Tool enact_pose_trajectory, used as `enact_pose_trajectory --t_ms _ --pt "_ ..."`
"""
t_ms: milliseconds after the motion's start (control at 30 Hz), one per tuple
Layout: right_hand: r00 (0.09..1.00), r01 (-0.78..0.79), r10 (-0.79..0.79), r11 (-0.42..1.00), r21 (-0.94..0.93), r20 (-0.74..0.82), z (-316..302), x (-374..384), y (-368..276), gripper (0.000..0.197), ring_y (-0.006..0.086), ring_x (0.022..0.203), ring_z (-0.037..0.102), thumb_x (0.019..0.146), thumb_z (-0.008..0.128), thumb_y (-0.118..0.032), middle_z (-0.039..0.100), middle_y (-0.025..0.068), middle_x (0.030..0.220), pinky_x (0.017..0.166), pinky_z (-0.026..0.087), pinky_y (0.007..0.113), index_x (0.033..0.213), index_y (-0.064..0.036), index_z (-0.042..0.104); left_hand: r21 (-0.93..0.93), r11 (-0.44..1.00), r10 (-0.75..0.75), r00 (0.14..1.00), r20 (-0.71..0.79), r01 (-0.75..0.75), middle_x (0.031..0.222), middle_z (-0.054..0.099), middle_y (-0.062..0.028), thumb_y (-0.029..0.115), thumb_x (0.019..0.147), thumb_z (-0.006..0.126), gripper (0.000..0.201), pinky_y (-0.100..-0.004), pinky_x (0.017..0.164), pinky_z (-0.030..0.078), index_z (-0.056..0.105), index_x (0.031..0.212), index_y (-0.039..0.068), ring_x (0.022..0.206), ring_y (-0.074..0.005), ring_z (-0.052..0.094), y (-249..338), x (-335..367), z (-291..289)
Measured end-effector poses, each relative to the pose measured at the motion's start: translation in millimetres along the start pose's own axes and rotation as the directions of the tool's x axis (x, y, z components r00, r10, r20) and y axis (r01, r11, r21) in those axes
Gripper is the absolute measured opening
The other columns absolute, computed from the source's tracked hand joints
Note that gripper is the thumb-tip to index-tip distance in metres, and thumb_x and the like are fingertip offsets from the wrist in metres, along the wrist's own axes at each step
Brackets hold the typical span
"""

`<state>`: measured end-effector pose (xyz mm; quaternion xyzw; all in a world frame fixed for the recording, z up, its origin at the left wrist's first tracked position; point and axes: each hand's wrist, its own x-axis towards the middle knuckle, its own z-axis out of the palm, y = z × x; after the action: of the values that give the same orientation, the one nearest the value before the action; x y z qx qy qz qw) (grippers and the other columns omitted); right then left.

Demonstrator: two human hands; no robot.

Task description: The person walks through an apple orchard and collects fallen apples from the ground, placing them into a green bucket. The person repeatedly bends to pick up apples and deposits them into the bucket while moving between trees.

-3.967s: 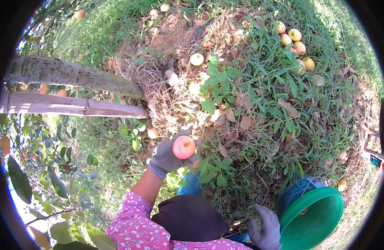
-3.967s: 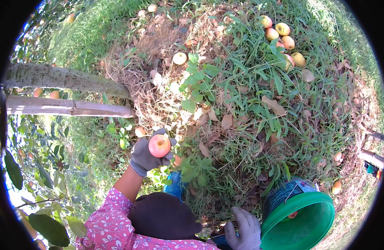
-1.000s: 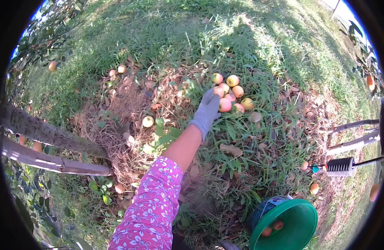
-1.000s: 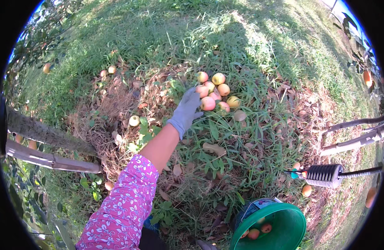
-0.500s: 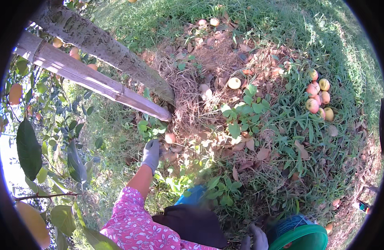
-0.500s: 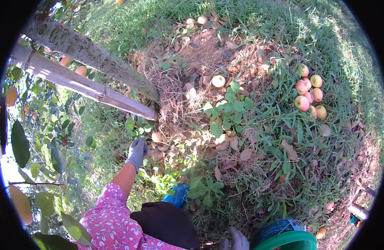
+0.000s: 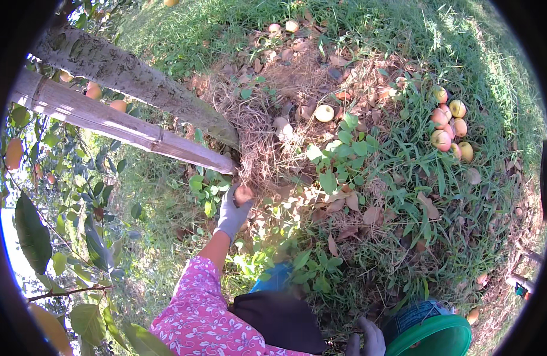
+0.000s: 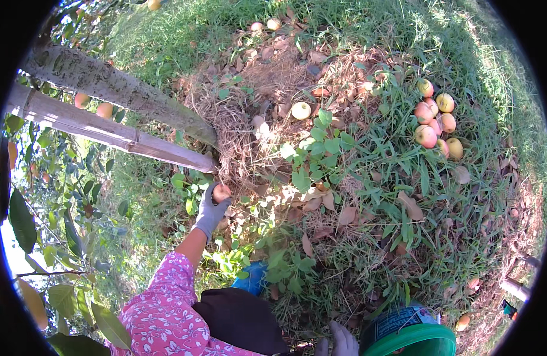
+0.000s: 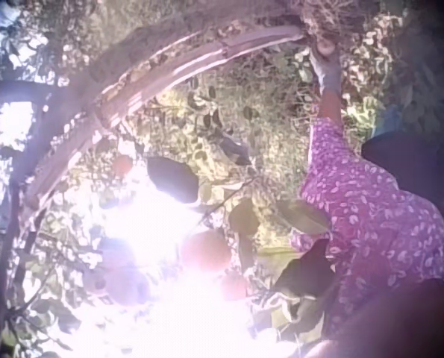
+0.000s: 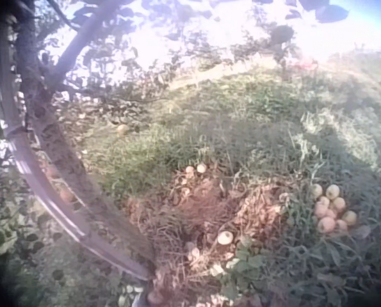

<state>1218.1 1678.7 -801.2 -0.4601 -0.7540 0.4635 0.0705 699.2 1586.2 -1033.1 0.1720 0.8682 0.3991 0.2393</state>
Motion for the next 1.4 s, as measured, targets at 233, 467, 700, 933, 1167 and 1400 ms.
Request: enact_pose_trajectory --t_ms 233,467,700,933,1167,1400 --pt "1.0 0.003 -0.003 1.0 -0.024 0.018 -2 7 -7 0.04 0.0421 0.115 0.066 0.099 0.067 -0.012 0.069 0.0224 0.128 0.1 0.053 0.047 0.138 -0.0017 0.063 0.143 0.825 0.52 0.833 0.188 -0.547 0.14 0.058 -0.0154 0.016 0.08 0.087 0.078 -0.0421 0.105 0.054 0.052 0.149 0.01 0.126 -0.0325 0.062 119 -32 28" --pt "0.999 -0.014 0.013 1.0 -0.026 -0.038 5 -4 -10 0.043 0.0417 0.114 0.066 0.098 0.068 -0.014 0.069 0.0212 0.128 0.099 0.053 0.048 0.14 -0.003 0.062 -0.272 0.871 0.486 0.795 0.363 -0.409 0.141 0.056 -0.0085 0.0 0.084 0.081 0.079 -0.0349 0.109 0.049 0.044 0.153 0.008 0.128 -0.0203 0.057 173 -40 65" --pt "0.998 0.037 -0.038 0.999 -0.039 -0.043 -5 -2 2 0.049 0.0362 0.105 0.069 0.093 0.072 -0.022 0.07 0.0169 0.122 0.09 0.056 0.046 0.137 -0.0047 0.06 -0.507 0.848 0.525 0.381 0.761 -0.157 0.137 0.061 -0.0112 0.007 0.078 0.089 0.083 -0.0395 0.109 0.051 0.047 0.15 0.003 0.127 -0.023 0.061 313 -129 140" --pt "0.991 -0.136 0.136 0.986 0.102 0.003 -16 -6 -22 0.048 0.0384 0.115 0.066 0.096 0.07 -0.017 0.068 0.0197 0.129 0.099 0.053 0.047 0.141 -0.0038 0.061 -0.958 0.164 0.78 -0.563 0.272 -0.236 0.152 0.052 -0.0153 0.046 0.086 0.076 0.081 -0.0586 0.119 0.036 0.049 0.154 0.012 0.143 -0.039 0.047 399 -291 239" --pt "0.999 -0.02 0.019 1.0 -0.02 -0.045 4 -9 -5 0.05 0.0417 0.115 0.064 0.097 0.068 -0.017 0.067 0.0213 0.129 0.1 0.051 0.05 0.145 -0.0048 0.058 -0.764 0.431 0.902 0.237 0.36 -0.481 0.117 0.072 -0.0118 0.0 0.1 0.062 0.034 -0.0378 0.09 0.062 0.064 0.134 0.004 0.103 -0.0213 0.072 360 -115 216" --pt "0.999 -0.032 0.032 0.999 0.022 -0.004 1 -3 3 0.049 0.0429 0.108 0.066 0.097 0.069 -0.015 0.069 0.0219 0.123 0.094 0.054 0.05 0.143 -0.0046 0.059 -0.235 0.874 0.433 0.901 -0.019 -0.425 0.103 0.072 -0.0103 0.013 0.103 0.063 0.032 -0.0297 0.08 0.057 0.064 0.134 0.006 0.086 -0.016 0.069 223 143 160"
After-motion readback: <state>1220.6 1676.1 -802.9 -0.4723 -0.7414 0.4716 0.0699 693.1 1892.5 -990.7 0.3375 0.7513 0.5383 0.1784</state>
